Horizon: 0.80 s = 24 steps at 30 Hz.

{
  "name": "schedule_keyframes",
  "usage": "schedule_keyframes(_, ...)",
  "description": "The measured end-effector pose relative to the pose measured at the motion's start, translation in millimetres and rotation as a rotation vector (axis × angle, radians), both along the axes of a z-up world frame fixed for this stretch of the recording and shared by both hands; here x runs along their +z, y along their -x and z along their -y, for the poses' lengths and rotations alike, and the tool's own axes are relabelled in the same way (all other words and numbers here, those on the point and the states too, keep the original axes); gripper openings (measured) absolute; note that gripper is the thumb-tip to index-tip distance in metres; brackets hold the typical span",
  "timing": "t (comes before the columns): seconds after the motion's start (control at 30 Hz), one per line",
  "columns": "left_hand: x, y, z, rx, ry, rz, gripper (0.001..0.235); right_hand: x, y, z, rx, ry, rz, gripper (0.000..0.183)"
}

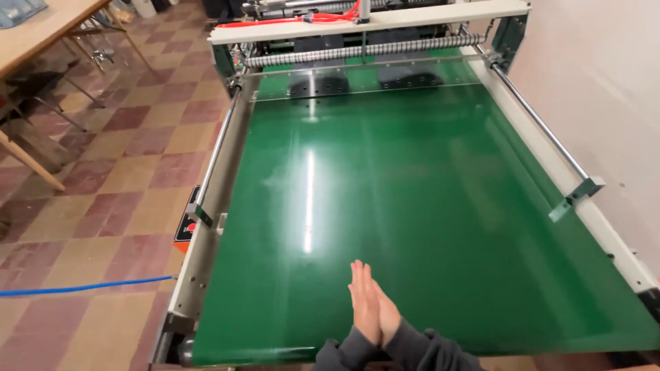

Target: Folding plastic bags and inserting them into yellow labeled packaging sleeves.

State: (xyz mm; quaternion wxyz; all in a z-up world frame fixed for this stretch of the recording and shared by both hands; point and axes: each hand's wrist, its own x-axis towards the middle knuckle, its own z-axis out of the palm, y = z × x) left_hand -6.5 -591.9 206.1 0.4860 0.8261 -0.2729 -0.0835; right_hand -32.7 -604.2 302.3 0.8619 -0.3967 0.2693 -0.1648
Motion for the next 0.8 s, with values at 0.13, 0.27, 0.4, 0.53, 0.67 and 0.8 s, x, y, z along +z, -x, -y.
schedule_keyframes(0.13,88.3,2.5,-42.9,-0.179,0.054,0.124,0.067,-7.8,-24.5,18.8,0.002,-0.203,0.022,0.066)
schedule_keyframes(0.27,120.3,-1.6,-93.2,-0.325,-0.128,0.369,0.055,-15.8,-13.9,29.6,0.441,0.134,0.158,0.058)
schedule_keyframes(0.4,126.3,-29.0,-105.5,-0.58,-0.207,0.663,0.069,-73.0,23.0,11.6,0.488,0.054,0.026,0.054)
schedule_keyframes(0.53,78.3,-27.6,-111.0,-1.116,-0.245,0.517,0.035,-107.2,36.7,10.4,0.536,-0.165,-0.284,0.049)
schedule_keyframes(0.67,50.9,-37.5,-108.2,-1.361,-0.099,0.627,0.016,-103.5,41.6,14.3,0.594,-0.245,-0.367,0.053)
schedule_keyframes(0.8,82.7,-35.7,-115.7,-1.378,0.152,0.601,0.011,-72.7,37.4,13.1,0.526,-0.175,-0.454,0.056)
